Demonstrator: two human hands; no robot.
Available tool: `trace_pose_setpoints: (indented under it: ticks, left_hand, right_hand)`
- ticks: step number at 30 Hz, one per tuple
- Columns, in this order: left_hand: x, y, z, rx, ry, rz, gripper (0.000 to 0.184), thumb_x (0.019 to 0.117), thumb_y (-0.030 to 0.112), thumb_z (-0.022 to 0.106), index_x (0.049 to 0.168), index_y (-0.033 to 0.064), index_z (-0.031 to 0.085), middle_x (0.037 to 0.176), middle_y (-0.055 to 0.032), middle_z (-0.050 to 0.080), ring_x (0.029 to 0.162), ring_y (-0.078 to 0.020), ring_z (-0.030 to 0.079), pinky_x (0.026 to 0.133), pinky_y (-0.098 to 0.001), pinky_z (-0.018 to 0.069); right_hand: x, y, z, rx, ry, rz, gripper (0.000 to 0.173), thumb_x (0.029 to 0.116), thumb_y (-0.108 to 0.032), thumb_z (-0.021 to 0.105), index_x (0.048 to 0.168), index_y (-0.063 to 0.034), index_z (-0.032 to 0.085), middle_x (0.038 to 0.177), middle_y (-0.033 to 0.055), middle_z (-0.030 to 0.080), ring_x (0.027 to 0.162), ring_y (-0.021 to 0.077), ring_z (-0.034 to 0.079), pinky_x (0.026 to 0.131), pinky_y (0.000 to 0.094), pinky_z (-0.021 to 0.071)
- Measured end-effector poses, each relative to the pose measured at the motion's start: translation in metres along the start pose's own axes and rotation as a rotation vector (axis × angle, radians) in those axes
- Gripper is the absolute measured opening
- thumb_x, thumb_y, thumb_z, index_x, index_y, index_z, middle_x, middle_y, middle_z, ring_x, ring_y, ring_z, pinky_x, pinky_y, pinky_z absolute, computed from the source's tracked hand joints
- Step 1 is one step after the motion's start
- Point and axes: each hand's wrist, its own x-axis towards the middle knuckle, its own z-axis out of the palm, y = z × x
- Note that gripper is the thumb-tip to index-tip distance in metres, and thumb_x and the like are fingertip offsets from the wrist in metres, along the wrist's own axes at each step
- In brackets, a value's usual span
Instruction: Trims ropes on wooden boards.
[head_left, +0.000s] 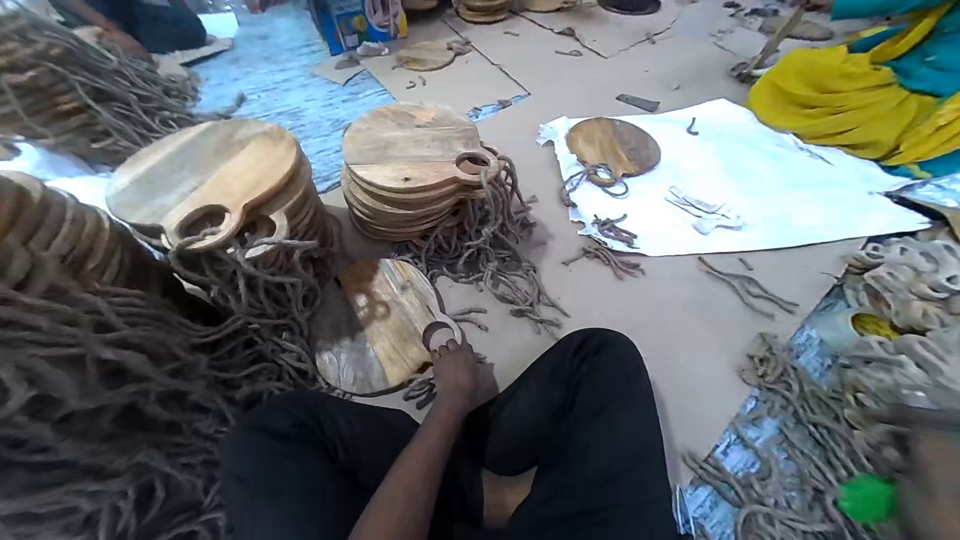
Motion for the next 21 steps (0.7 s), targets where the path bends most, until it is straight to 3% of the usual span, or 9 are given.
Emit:
trace_pose_setpoints:
  ticks: [2, 4, 6, 9, 11, 13, 15, 17, 21]
  left_hand:
    - [0.003, -0.006, -0.001, -0.021, 0.021, 0.026, 0.041, 0.1062, 0.016, 0.047, 0.146, 0.007, 0.051, 0.14, -0.022, 0.058, 0.131, -0.0406, 0.054, 0.11, -0.0627, 0.0376]
    - [-0.002, -0.013, -0.006, -0.065, 0.06, 0.097, 0.04, 0.1061, 0.018, 0.047, 0.145, 0.0067, 0.052, 0.132, -0.0211, 0.064, 0.126, -0.0388, 0.059, 0.109, -0.0604, 0.0409]
    - [-0.019, -0.013, -0.02, -0.115, 0.174, 0.216, 0.037, 0.1037, 0.018, 0.051, 0.137, 0.0033, 0.057, 0.126, -0.021, 0.066, 0.122, -0.0375, 0.061, 0.109, -0.0565, 0.042]
    - [-0.054, -0.006, -0.031, -0.15, 0.441, 0.431, 0.029, 0.0947, 0.02, 0.066, 0.115, 0.0, 0.068, 0.106, -0.0182, 0.073, 0.107, -0.0351, 0.069, 0.101, -0.053, 0.0501]
    - [-0.065, -0.008, -0.016, -0.163, 0.716, 0.665, 0.025, 0.0832, 0.021, 0.077, 0.098, 0.0014, 0.072, 0.088, -0.0151, 0.073, 0.087, -0.0334, 0.073, 0.085, -0.0526, 0.0585]
    - [-0.062, -0.009, 0.001, -0.118, 0.953, 0.902, 0.02, 0.0817, 0.027, 0.076, 0.086, 0.0083, 0.07, 0.075, -0.0065, 0.071, 0.073, -0.0235, 0.072, 0.074, -0.0431, 0.0606]
    - [-0.059, -0.006, 0.004, -0.06, 1.049, 1.026, 0.016, 0.085, 0.029, 0.07, 0.079, 0.0143, 0.066, 0.068, 0.001, 0.068, 0.067, -0.0145, 0.069, 0.075, -0.0323, 0.0579]
    - [-0.067, -0.001, -0.002, -0.105, 1.025, 1.105, 0.017, 0.0862, 0.027, 0.07, 0.078, 0.0128, 0.067, 0.067, 0.0001, 0.068, 0.064, -0.0139, 0.067, 0.076, -0.0299, 0.0559]
    - [-0.081, 0.007, -0.016, -0.461, 0.96, 1.133, 0.03, 0.0997, 0.035, 0.061, 0.088, 0.0085, 0.068, 0.086, -0.0075, 0.073, 0.085, -0.0189, 0.069, 0.093, -0.0332, 0.0525]
  right_hand:
    - [-0.022, 0.0, 0.04, 0.084, -0.107, 0.112, 0.061, 0.0983, -0.018, 0.058, 0.151, 0.0011, 0.032, 0.09, 0.0015, 0.061, 0.058, 0.0035, 0.054, 0.049, 0.0227, 0.0487]
    - [-0.039, 0.015, 0.099, 0.215, -0.294, 0.238, 0.041, 0.0996, -0.015, 0.059, 0.138, -0.0028, 0.054, 0.082, 0.0029, 0.064, 0.054, 0.0068, 0.051, 0.046, 0.0241, 0.0441]
    - [-0.05, 0.03, 0.165, 0.273, -0.536, 0.43, 0.026, 0.1044, -0.017, 0.058, 0.125, -0.0028, 0.063, 0.086, 0.0057, 0.066, 0.056, 0.0104, 0.053, 0.049, 0.0262, 0.0437]
    - [-0.063, 0.041, 0.242, 0.211, -0.831, 0.576, 0.036, 0.1035, -0.031, 0.062, 0.125, -0.0024, 0.064, 0.105, 0.0102, 0.07, 0.077, 0.0157, 0.064, 0.062, 0.0313, 0.0504]
    - [-0.072, 0.04, 0.269, 0.204, -0.974, 0.599, 0.046, 0.0999, -0.042, 0.066, 0.123, -0.0028, 0.063, 0.102, 0.0093, 0.068, 0.083, 0.0153, 0.064, 0.07, 0.034, 0.0528]
    - [-0.077, 0.037, 0.273, 0.249, -1.12, 0.671, 0.053, 0.0963, -0.035, 0.072, 0.135, -0.0026, 0.057, 0.112, 0.0116, 0.068, 0.097, 0.0183, 0.065, 0.087, 0.0388, 0.0549]
    - [-0.08, 0.043, 0.269, 0.308, -1.149, 0.77, 0.047, 0.0911, -0.02, 0.077, 0.128, -0.0011, 0.055, 0.097, 0.0109, 0.071, 0.084, 0.0185, 0.071, 0.078, 0.0363, 0.0605]
    - [-0.08, 0.045, 0.249, 0.346, -1.091, 0.833, 0.036, 0.0902, -0.014, 0.075, 0.118, -0.0024, 0.056, 0.082, 0.0056, 0.065, 0.068, 0.0152, 0.064, 0.066, 0.0323, 0.0564]
    - [-0.079, 0.035, 0.174, 0.45, -0.743, 0.844, 0.019, 0.0908, -0.01, 0.072, 0.104, -0.0037, 0.06, 0.071, 0.0013, 0.062, 0.057, 0.01, 0.057, 0.054, 0.026, 0.0505]
